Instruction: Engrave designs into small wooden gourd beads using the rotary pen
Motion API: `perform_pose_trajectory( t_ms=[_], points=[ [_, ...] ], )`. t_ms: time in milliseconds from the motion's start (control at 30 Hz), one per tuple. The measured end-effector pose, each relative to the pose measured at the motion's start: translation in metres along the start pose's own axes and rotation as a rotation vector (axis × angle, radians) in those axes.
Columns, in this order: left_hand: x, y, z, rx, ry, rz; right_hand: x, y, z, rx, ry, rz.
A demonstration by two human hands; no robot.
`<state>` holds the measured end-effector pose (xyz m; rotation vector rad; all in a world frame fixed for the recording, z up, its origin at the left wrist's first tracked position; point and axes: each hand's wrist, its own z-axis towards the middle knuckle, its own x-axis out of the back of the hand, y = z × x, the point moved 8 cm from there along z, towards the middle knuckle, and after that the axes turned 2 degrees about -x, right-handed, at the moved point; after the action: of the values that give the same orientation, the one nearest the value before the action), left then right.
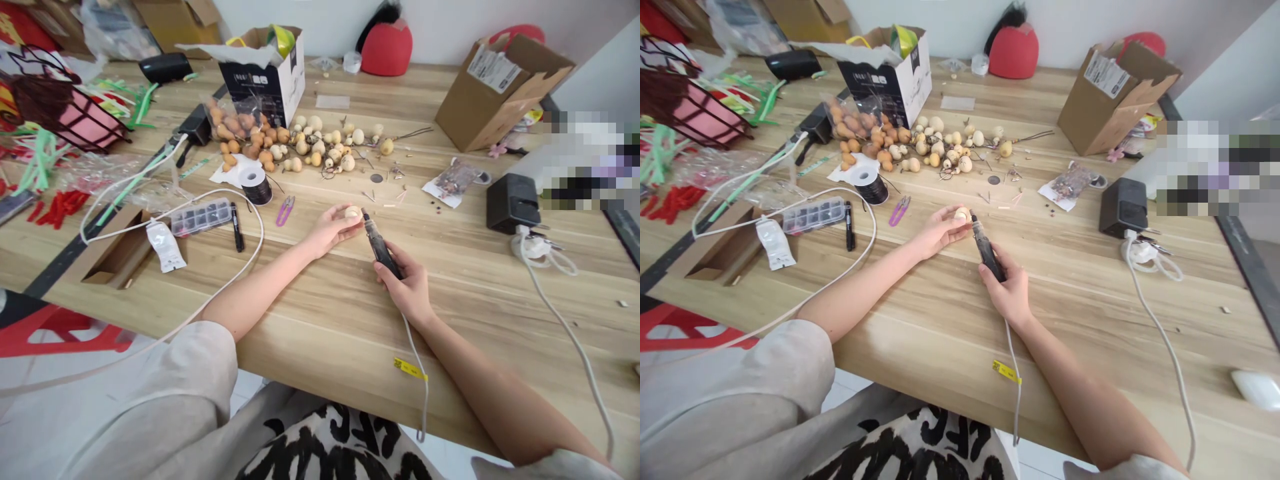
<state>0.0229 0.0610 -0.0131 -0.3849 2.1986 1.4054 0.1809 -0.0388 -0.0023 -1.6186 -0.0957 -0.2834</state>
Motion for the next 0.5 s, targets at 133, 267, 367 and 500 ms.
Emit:
perform_pose_trajectory(
  t_ms=[133, 267, 367, 500],
  points=[
    [0.0, 0.001, 0.0, -0.003, 0.003, -0.001, 0.001, -0.001, 0.0, -0.004, 0.005, 0.013],
    [-0.001, 0.0, 0.001, 0.007, -0.02, 0.019, 0.006, 0.0, 0.002, 0.032, 0.036, -0.037],
    [0.001, 0.0, 0.002, 0.021, -0.017, 0.018, 0.01, 0.0, 0.004, 0.064, 0.072, -0.082],
    [0.001, 0.0, 0.002, 0.031, -0.016, 0.0, 0.009, 0.001, 0.005, 0.068, 0.067, -0.101]
  ],
)
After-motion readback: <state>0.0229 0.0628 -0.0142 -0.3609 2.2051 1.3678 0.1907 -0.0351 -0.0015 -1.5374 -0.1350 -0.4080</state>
